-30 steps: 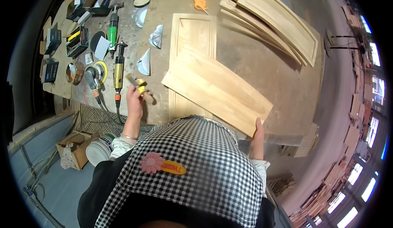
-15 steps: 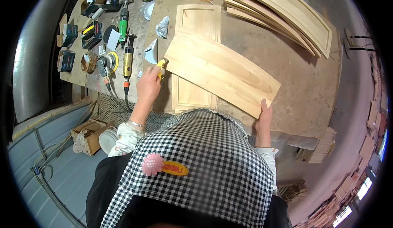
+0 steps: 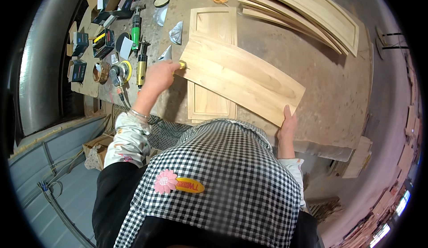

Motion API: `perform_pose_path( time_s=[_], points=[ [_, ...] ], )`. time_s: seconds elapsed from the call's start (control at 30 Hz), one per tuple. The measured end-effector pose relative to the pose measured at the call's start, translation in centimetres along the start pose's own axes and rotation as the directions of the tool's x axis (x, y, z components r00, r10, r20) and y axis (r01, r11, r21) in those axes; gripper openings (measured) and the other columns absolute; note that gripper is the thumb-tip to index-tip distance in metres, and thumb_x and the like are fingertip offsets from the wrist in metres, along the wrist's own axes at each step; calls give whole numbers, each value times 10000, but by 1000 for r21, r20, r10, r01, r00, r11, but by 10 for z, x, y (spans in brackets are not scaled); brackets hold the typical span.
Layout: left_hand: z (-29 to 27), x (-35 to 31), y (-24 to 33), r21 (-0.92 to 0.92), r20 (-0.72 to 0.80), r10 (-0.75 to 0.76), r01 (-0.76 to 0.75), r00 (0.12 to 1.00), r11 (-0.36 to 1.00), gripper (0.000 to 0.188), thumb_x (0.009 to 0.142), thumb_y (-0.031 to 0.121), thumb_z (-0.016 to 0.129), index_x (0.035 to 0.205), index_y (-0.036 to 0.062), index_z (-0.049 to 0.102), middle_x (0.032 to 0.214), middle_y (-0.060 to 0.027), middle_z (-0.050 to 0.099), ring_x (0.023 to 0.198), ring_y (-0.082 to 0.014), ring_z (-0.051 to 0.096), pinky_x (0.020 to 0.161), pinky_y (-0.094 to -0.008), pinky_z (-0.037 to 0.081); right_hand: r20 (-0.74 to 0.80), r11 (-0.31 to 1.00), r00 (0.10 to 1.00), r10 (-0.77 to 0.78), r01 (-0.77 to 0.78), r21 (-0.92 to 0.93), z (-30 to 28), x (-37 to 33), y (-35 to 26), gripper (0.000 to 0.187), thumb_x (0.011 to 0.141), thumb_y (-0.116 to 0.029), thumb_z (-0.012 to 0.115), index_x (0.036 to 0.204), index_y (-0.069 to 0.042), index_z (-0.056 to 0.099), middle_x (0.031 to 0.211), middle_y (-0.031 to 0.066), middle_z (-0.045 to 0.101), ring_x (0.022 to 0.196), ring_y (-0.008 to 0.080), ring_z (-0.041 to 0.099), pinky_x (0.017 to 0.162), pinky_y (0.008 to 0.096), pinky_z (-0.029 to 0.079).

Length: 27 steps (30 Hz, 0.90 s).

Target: The person assembles wooden panels by applying glue to the edges and joining them together. They handle multiple panels, aligning and pressing them to form larger structures on a workbench.

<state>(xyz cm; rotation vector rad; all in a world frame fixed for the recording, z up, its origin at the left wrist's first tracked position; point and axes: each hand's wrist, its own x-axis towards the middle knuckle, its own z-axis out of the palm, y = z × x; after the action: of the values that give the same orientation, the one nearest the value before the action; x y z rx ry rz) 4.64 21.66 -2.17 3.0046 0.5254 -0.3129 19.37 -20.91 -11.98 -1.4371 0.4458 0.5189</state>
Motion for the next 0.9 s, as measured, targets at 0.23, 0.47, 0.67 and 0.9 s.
perform_pose_path(
  time_s=[0.23,0.47,0.67,0.9],
  points=[
    [-15,11,3,123,25,7,-10,1000,992,292,842,107,527,1035,224,713,901,-72,662,857,-292,664,714,-427,521,-9,1000,1000,6,-6,1,2,2,2,450,951,-234,618,1304,24,510,1230,118,607,1082,212,587,935,348,468],
    [-5,8,45,-442,47,-96,107,994,891,304,851,100,550,1110,163,697,952,-155,666,953,-342,643,791,-420,506,-5,999,999,-35,35,15,0,10,14,461,945,-238,629,1300,35,521,1217,119,612,1061,207,587,926,338,461],
    [35,11,110,-244,-146,53,-88,988,966,229,850,81,544,1025,141,679,870,-100,601,855,-291,622,747,-410,505,-10,1000,1000,-13,13,-1,2,10,14,436,944,-247,629,1267,36,552,1187,120,624,1056,205,588,909,333,460],
    [12,19,119,-58,-43,179,-181,983,982,228,843,96,537,1008,171,675,881,-82,600,862,-271,632,718,-412,513,33,998,998,-57,56,21,8,7,15,436,952,-251,615,1268,43,548,1199,121,622,1077,199,576,947,328,431]
  ],
)
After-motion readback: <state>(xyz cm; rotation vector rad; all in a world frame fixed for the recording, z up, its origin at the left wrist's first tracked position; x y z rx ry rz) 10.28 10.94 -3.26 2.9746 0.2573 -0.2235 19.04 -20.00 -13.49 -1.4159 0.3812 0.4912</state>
